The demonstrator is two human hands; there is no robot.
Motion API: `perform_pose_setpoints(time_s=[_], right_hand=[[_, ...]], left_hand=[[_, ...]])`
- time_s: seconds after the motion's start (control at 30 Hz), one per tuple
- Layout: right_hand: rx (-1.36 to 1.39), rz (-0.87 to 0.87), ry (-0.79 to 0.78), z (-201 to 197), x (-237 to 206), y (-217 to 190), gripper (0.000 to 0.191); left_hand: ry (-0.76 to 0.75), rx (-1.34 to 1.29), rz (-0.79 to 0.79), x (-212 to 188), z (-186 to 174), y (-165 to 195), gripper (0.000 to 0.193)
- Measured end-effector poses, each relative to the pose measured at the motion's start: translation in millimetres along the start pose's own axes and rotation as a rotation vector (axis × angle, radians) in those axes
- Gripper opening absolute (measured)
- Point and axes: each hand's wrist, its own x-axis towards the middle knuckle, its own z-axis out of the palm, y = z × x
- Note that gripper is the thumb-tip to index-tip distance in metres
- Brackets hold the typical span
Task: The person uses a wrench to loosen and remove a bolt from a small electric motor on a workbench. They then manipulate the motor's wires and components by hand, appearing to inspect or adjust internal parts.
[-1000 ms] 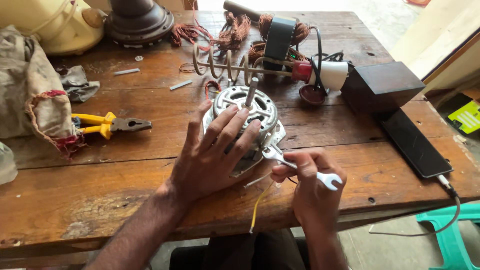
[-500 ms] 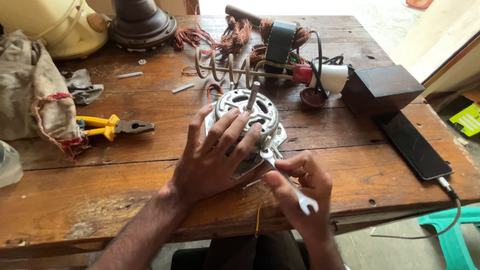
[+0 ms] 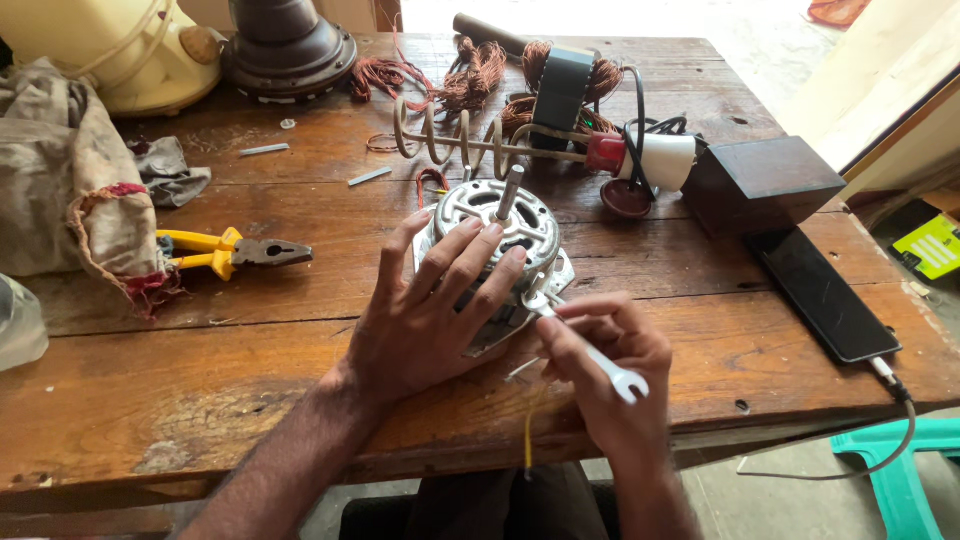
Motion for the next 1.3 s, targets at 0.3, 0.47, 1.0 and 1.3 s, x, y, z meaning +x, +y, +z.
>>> perform_pose_setpoints(time_s=[0.3,0.47,1.0,1.3], right_hand=[[0.127,-0.014,0.164,-2,0,-1,0.020],[0.126,-0.060,0.218,2,-2,-4,0.021],[-0.436,-0.195,0.160,20,7,-23,0.013],[-0.384,-0.151,0.145,21,13,-10,0.009]], left_hand=[[-0.025,0.046,0.025,-5,5,-2,0.061],[-0.023,0.020,0.022,-4,5,-1,0.062],[0.053,0.008,0.049,0,3,-1,0.056],[0.037,0.019,0.048,-3,3,-1,0.052]])
